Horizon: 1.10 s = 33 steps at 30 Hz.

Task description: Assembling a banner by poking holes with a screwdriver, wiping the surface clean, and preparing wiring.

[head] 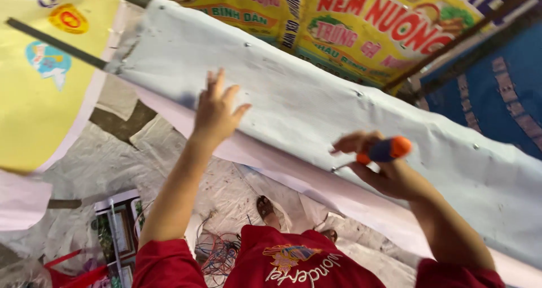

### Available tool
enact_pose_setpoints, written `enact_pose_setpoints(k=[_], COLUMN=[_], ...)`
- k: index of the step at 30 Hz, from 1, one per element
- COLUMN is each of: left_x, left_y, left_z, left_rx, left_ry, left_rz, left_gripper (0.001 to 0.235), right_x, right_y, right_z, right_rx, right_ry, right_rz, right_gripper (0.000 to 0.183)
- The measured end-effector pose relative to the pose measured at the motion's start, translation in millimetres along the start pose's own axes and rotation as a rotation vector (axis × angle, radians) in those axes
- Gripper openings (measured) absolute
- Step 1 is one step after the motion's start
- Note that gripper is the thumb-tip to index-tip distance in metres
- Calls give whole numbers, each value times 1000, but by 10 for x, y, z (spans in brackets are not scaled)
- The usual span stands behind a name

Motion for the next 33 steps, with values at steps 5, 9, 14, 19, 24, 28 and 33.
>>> enact_pose_setpoints(k=[5,9,14,19,24,28,33], left_x=[64,-49,-53,75,98,240,145], left_y=[220,323,359,355,381,356,324], left_z=[-1112,-1224,-1198,-1049,-1078,-1047,-1207], left_rx=[181,208,259,192,203,161,16], left_ry=[-100,-68,-14,15,-7,-27,-175], left_rz=[-22,18,74,158,155,150,196], left_gripper=[57,67,59,51,53,53,63], right_x=[146,386,457,146,-228,-379,-143], right_y=[115,63,-366,-969,-1565,-1927,-2142], right_z=[274,395,238,233,149,146,517], right_rx=[-278,-217,-71,-134,115,152,186], right_ry=[34,-103,-14,217,455,532,431], right_rz=[-58,43,171,93,47,65,332], right_gripper=[24,19,15,34,43,37,30])
Point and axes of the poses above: each hand's wrist, its own y-axis away from the middle knuckle, its own x-axis out of the back of the hand, z = x × y, the point moved 8 cm from there along -y, towards the middle knuckle, and after that the axes turned 4 degrees about z, right-handed, at the moved point
